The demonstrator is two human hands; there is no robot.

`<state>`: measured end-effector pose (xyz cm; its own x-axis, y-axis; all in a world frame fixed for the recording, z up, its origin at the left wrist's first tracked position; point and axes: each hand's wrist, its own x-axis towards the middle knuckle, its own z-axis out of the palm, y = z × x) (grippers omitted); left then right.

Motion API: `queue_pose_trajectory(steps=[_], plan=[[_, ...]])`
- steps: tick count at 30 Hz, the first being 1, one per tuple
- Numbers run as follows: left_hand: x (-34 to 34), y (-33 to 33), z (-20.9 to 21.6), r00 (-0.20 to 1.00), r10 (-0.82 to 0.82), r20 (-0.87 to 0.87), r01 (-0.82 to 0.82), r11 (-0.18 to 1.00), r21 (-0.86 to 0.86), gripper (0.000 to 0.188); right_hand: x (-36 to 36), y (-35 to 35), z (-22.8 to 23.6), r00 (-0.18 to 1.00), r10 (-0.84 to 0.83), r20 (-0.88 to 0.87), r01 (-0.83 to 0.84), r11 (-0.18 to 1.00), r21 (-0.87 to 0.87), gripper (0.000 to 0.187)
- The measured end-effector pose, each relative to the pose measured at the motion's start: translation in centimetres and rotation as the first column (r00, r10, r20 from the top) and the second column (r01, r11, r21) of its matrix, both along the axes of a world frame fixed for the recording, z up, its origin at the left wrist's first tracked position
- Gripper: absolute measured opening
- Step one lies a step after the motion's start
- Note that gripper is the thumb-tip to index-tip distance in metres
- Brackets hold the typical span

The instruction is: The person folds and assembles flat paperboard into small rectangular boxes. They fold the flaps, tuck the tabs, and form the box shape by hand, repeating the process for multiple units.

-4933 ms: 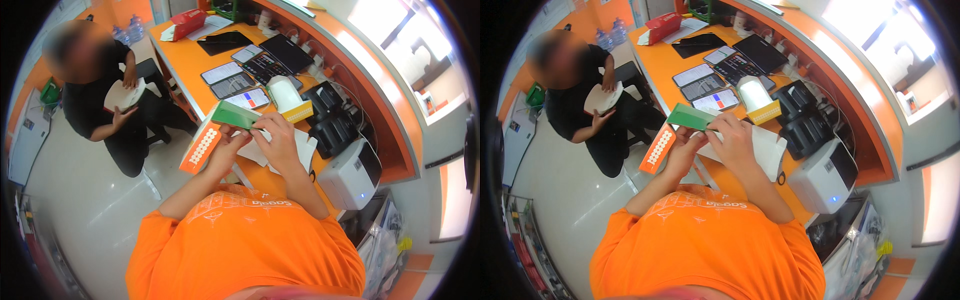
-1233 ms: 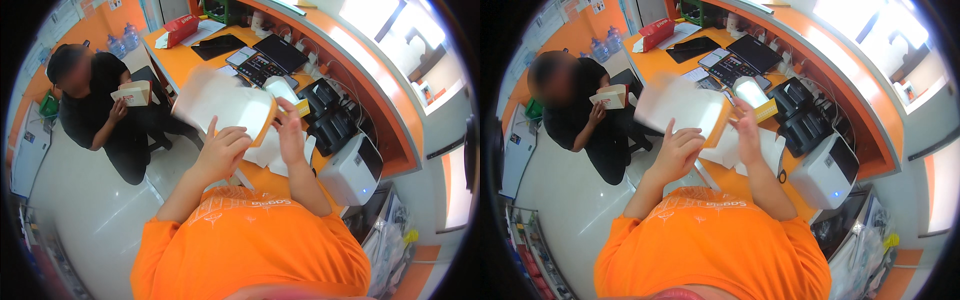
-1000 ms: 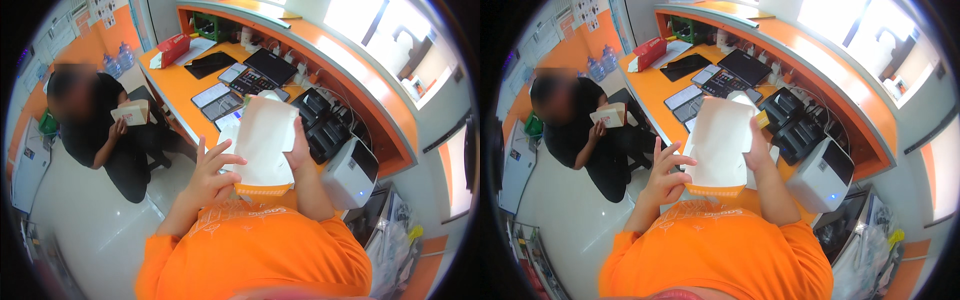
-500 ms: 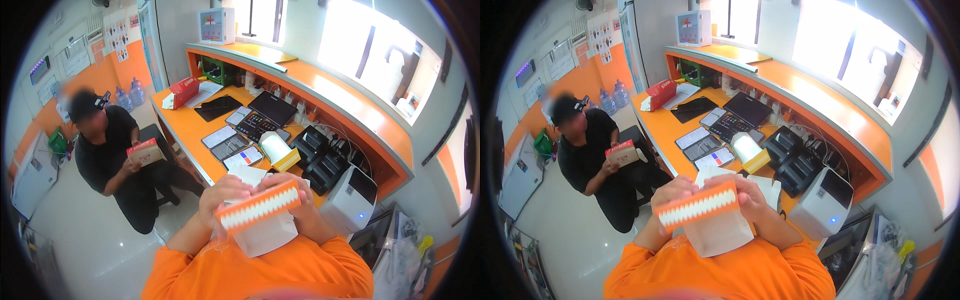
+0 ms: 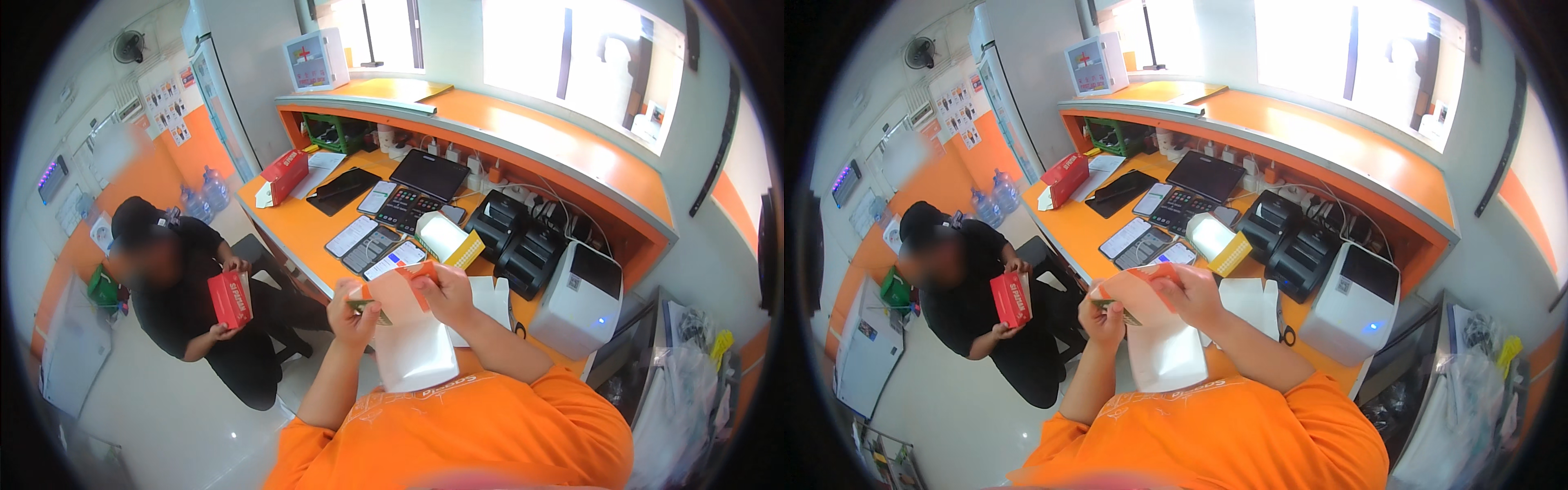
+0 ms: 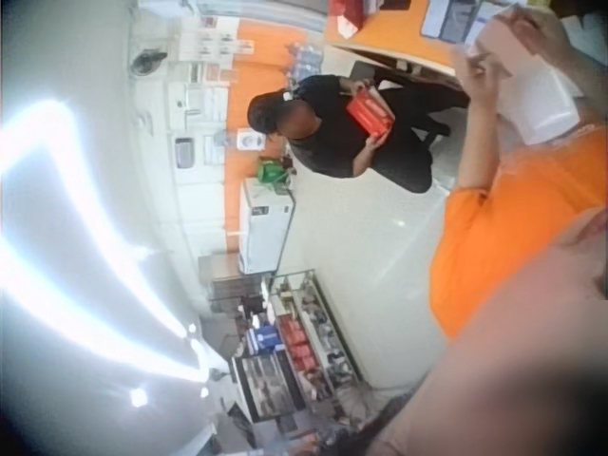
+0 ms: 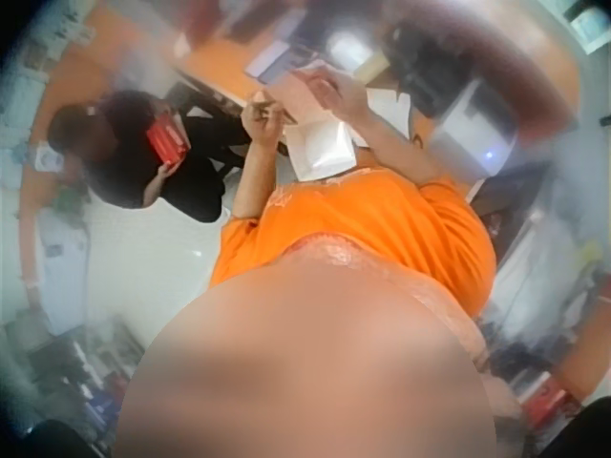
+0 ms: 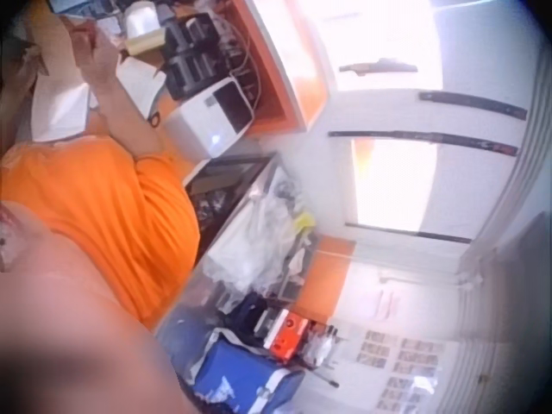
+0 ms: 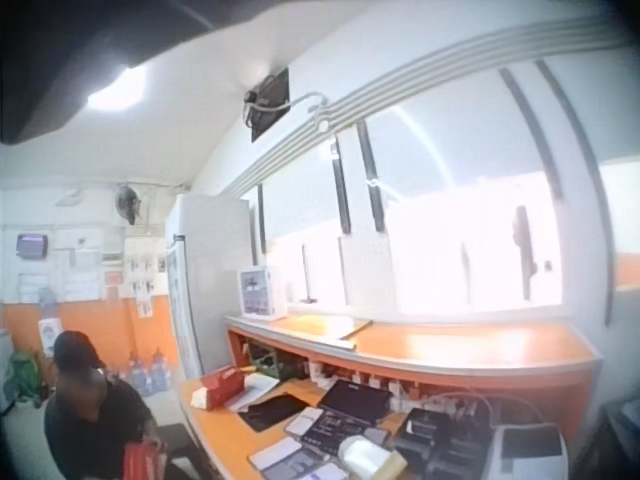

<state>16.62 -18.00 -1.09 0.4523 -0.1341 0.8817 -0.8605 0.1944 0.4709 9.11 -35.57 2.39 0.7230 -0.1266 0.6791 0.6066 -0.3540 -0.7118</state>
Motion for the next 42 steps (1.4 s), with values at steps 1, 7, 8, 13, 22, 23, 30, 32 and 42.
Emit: queue_pose_trajectory(steps=[1, 7, 8, 13, 22, 23, 30, 32, 42], plan=[[0.0, -0.2, -0.7, 0.971, -0.130, -0.198, 0.131, 0.991, -0.010, 0.038, 0.3, 0.1, -0.6, 0.960, -0.169, 0.222, 0.200, 0.972, -0.126, 0.025], [-1.9, 0.0, -5.3, 0.688, -0.325, -0.649, 0.458, 0.888, 0.042, 0.069, 0.4, -0.8, -2.7, 0.831, -0.004, 0.557, 0.180, 0.948, -0.263, 0.033], [-2.5, 0.5, -6.0, 0.696, -0.307, -0.649, 0.403, 0.915, 0.001, 0.066, 0.2, -0.6, -2.9, 0.855, -0.006, 0.519, 0.165, 0.951, -0.260, 0.035], [-3.5, 2.8, -7.5, 0.869, -0.068, -0.490, 0.078, 0.997, 0.001, 0.052, -0.6, 2.1, -5.0, 0.993, 0.067, -0.092, -0.063, 0.997, 0.047, 0.033], [-1.7, 6.2, -7.9, 0.520, 0.019, -0.854, -0.160, 0.984, -0.076, 0.017, 2.6, -4.6, -5.0, 0.923, -0.215, -0.319, -0.009, 0.817, -0.576, 0.047], [-1.4, 7.5, -7.8, 0.515, 0.141, -0.846, -0.248, 0.969, 0.011, 0.017, 2.8, -6.3, -4.7, 0.931, -0.356, -0.077, 0.166, 0.603, -0.781, 0.053], [-1.0, 12.8, -8.3, 0.436, 0.315, -0.843, -0.481, 0.873, 0.077, 0.031, 7.2, -11.9, -3.7, 0.702, -0.635, -0.323, -0.282, 0.168, -0.944, 0.045], [-1.1, 12.7, -8.5, 0.404, 0.276, -0.872, -0.500, 0.865, 0.042, 0.034, 6.8, -10.9, -3.2, 0.738, -0.600, -0.308, -0.208, 0.231, -0.950, 0.021], [-0.6, 8.2, -9.2, 0.475, 0.120, -0.872, -0.419, 0.902, -0.104, 0.026, 1.7, 4.6, -3.2, 0.964, 0.266, 0.010, -0.164, 0.623, -0.765, 0.015]])
